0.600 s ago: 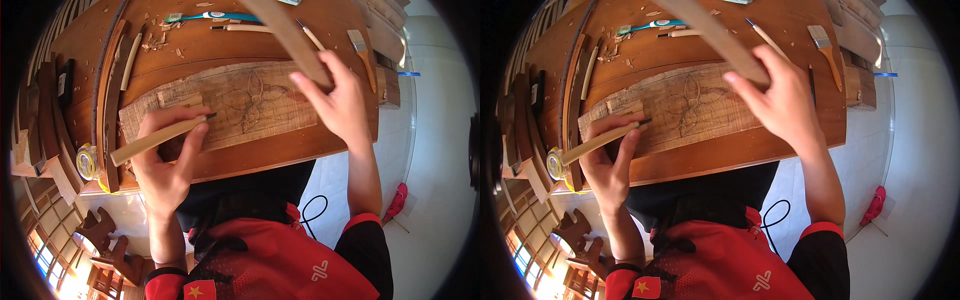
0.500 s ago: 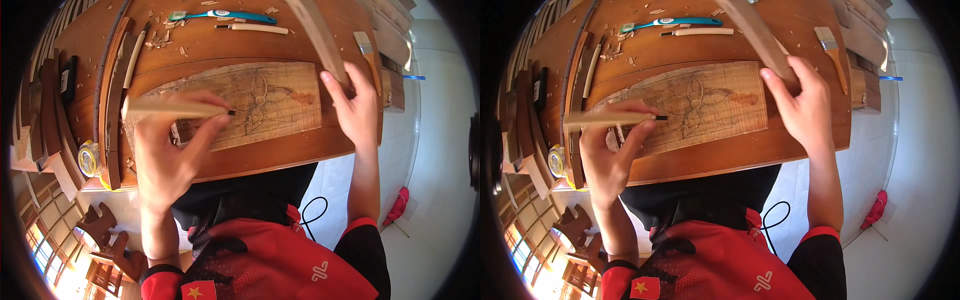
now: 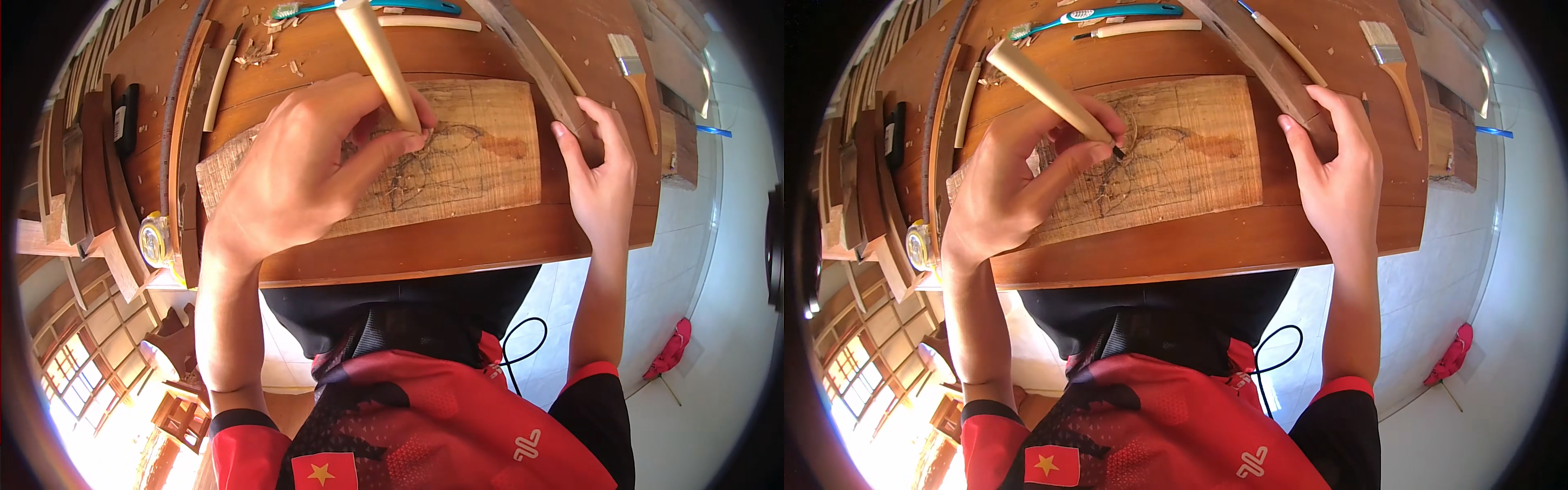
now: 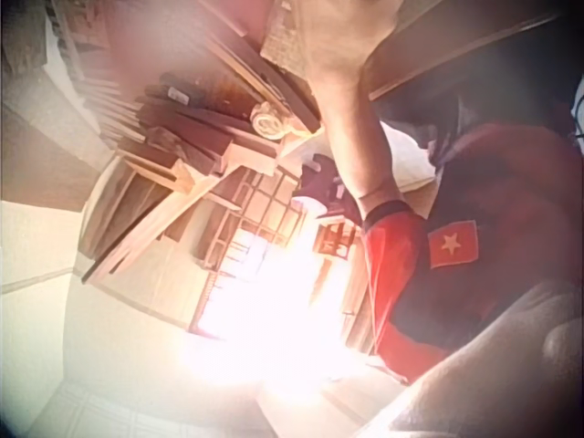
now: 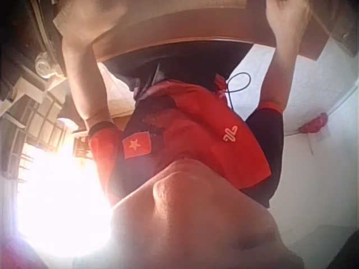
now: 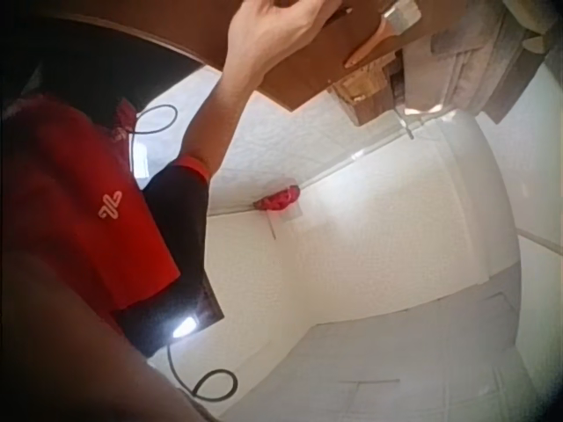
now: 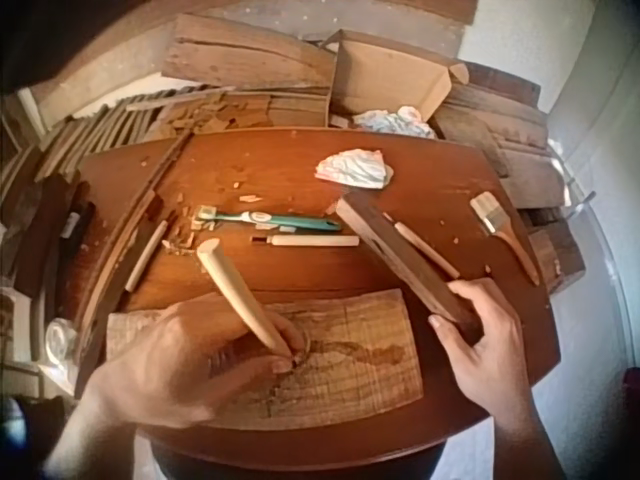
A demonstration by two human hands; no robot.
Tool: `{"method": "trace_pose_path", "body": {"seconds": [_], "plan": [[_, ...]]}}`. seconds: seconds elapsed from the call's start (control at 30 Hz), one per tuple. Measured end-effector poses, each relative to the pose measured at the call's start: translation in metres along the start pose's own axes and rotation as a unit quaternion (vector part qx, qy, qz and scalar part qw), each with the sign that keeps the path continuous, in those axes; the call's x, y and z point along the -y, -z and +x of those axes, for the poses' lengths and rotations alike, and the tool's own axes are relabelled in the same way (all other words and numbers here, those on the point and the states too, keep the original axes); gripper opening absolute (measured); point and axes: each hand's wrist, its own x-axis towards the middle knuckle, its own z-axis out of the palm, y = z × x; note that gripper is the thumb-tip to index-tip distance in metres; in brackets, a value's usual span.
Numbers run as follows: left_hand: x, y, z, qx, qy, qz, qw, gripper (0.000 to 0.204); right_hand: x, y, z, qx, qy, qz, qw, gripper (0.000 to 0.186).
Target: The person carves a design into a rectangular wooden block using a chisel and a wooden mallet. They repeatedly strike the chisel to remove wood shavings and refine the pattern, occasionally rotating the block to access different angles.
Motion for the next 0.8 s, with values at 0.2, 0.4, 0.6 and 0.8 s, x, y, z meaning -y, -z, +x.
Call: {"method": "trace_pose_path", "body": {"seconds": [0.2, 0.4, 0.6, 0.8], "plan": [[0.0, 0.0, 0.004, 0.017, 0.005, 0.011, 1.0, 0.015, 0.002, 0.007, -0.004, -0.006, -0.002, 0.009, 1.0, 0.032], [-0.003, 0.001, 0.005, 0.028, -0.019, 0.038, 0.999, 0.014, 0.007, 0.013, -0.008, -0.016, 0.006, 0.013, 1.0, 0.032], [0.0, -0.001, 0.005, 0.011, -0.042, 0.031, 0.999, 0.014, 0.015, 0.019, -0.008, -0.02, 0.021, 0.02, 0.999, 0.032], [0.001, -0.001, 0.005, 0.009, -0.05, 0.033, 0.998, 0.014, 0.028, 0.024, -0.006, -0.01, 0.025, 0.043, 0.999, 0.032]]}}
